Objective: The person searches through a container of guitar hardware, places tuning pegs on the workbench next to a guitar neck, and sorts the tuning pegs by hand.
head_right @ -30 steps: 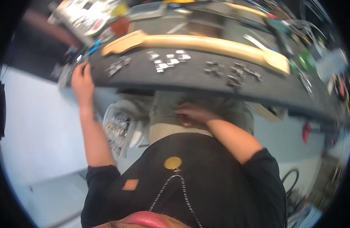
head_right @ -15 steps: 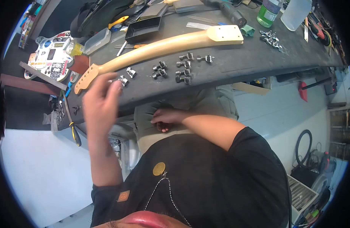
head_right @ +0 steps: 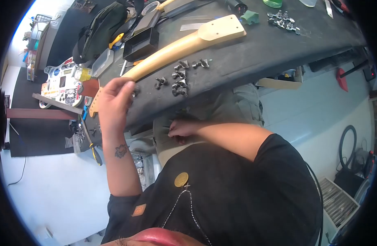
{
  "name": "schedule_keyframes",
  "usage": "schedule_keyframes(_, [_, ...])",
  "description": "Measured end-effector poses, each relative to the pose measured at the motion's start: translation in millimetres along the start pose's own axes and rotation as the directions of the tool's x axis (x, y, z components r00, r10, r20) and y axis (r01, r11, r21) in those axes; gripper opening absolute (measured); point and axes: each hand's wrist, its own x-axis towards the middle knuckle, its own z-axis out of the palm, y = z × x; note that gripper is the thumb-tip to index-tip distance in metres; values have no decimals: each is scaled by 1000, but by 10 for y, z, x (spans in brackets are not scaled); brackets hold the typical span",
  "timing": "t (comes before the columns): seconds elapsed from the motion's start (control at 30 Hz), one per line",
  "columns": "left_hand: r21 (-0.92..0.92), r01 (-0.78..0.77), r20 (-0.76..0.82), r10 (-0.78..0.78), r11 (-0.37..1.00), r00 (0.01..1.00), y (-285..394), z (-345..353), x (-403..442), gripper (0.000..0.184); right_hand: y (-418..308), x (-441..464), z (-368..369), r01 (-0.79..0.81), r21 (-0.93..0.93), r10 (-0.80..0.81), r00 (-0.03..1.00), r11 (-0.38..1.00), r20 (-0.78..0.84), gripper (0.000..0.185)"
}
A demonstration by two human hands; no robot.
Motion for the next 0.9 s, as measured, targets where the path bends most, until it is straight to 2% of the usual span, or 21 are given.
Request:
schedule_keyframes(0.07, [287,-96,97,71,953,993,121,182,-128,31,-33,39,18,-1,-51,2,1000,999,23,30])
schedule_keyframes(0.1, [469,-190,154,132,863,979,195,275,-181,46,-43,71,24,-8,-77,12,999,997,43,30])
schedule_keyframes(0.13, [495,-223,156,166,840,974,217,409,-188,46,-47,94,43,-16,-103,23,998,995,60,30])
schedule_keyframes(0.3, [631,-208,170,128,747,977,191,611,-9,29,-54,26,24,-30,-77,31,999,997,16,29])
schedule_keyframes(0.4, [323,-98,65,81,941,995,56,495,11,22,-56,-39,-34,-6,-96,4,1000,995,-19,28])
schedule_keyframes(0.43, [23,-53,76,51,998,996,-8,388,12,22,-50,-40,-40,7,-110,-10,1000,994,-27,28])
schedule_keyframes(0.47, [-282,106,123,-74,953,990,-8,232,-20,23,-48,-35,-43,16,-174,-24,999,985,-42,28])
schedule_keyframes(0.5, [-613,164,234,-21,773,972,-95,60,-19,24,-27,-15,-50,28,-237,-41,998,971,-51,29])
schedule_keyframes(0.53, [-844,235,305,70,483,950,-217,-82,-34,25,-11,19,-49,43,-304,-61,997,952,-51,29])
schedule_keyframes(0.57, [-914,238,257,16,328,966,-308,-199,-79,28,9,45,-41,86,-334,-110,993,939,-51,29])
schedule_keyframes(0.67, [-971,205,224,158,125,962,-333,-351,-206,31,85,117,-28,153,-360,-174,984,921,-28,30])
schedule_keyframes(0.8, [-980,167,191,263,109,946,-384,-485,-328,35,90,150,-64,60,-408,-98,993,911,-72,37])
schedule_keyframes(0.83, [-982,149,173,240,116,955,-383,-516,-362,34,96,156,-67,37,-392,-78,993,919,-88,38])
schedule_keyframes(0.9, [-985,124,146,196,122,970,-367,-535,-405,34,108,134,-83,-19,-231,-7,994,973,-109,34])
